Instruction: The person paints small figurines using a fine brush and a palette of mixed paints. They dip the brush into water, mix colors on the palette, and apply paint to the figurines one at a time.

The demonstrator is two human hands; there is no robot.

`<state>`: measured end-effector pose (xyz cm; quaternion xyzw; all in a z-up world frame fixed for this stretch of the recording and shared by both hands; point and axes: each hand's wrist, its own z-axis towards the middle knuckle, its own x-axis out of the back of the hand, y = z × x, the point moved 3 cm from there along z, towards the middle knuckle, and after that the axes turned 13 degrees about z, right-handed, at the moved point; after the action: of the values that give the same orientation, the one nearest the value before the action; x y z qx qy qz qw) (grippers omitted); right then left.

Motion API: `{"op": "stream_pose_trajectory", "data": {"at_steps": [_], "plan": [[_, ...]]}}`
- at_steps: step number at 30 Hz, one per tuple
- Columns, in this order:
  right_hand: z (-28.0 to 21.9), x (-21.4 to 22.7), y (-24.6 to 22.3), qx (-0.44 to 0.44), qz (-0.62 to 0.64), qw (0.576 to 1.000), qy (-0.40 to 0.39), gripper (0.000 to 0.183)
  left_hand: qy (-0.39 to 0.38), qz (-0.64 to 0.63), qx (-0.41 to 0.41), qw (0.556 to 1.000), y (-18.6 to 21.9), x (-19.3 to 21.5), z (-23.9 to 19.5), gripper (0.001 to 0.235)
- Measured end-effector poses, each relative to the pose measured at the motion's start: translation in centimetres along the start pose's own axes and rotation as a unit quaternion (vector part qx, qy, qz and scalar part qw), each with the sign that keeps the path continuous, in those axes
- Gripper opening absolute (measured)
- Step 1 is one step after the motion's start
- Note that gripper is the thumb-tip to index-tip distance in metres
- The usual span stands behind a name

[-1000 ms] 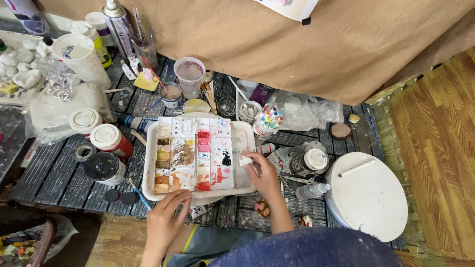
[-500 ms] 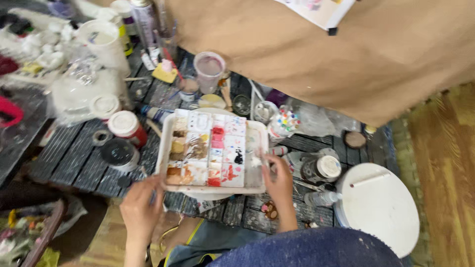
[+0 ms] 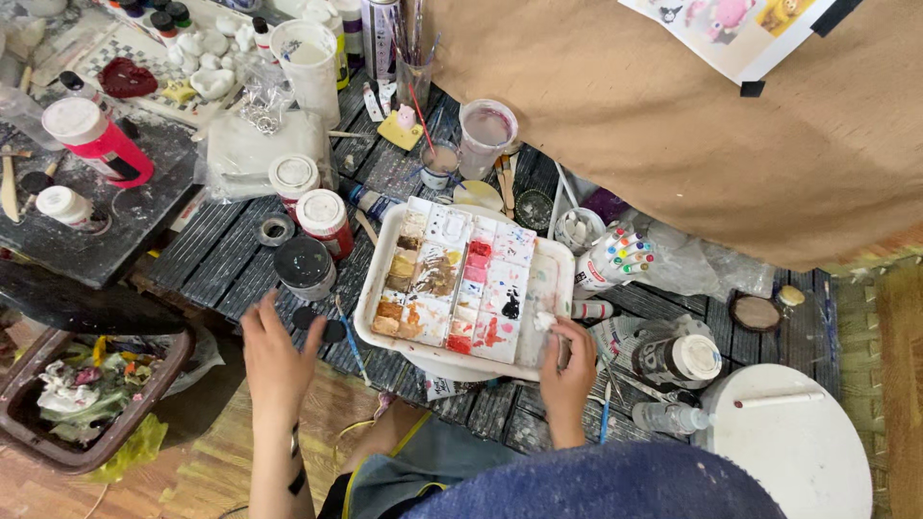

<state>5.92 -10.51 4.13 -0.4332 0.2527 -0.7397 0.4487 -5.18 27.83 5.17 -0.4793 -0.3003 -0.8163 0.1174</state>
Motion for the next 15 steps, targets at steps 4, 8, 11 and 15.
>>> {"op": "stream_pose_trajectory", "data": {"at_steps": [4, 8, 11, 15], "plan": [[-0.1, -0.1, -0.3, 0.012, 0.024, 1.0, 0.012, 0.019, 0.063, 0.003, -0.073, 0.995, -0.4, -1.0, 3.8, 0.087], [-0.9, 0.4, -1.3, 0.055, -0.022, 0.997, 0.047, 0.023, -0.025, -0.093, -0.088, 0.991, -0.3, -2.2, 6.5, 0.091], [-1.4, 0.3, -2.5, 0.111, -0.044, 0.991, 0.059, 0.02, -0.025, -0.13, -0.014, 0.991, -1.0, -2.1, 6.5, 0.085], [-5.0, -3.7, -6.3, 0.33, 0.067, 0.931, -0.138, 0.019, 0.07, -0.164, 0.013, 0.984, -2.9, -1.3, 6.2, 0.083]]}}
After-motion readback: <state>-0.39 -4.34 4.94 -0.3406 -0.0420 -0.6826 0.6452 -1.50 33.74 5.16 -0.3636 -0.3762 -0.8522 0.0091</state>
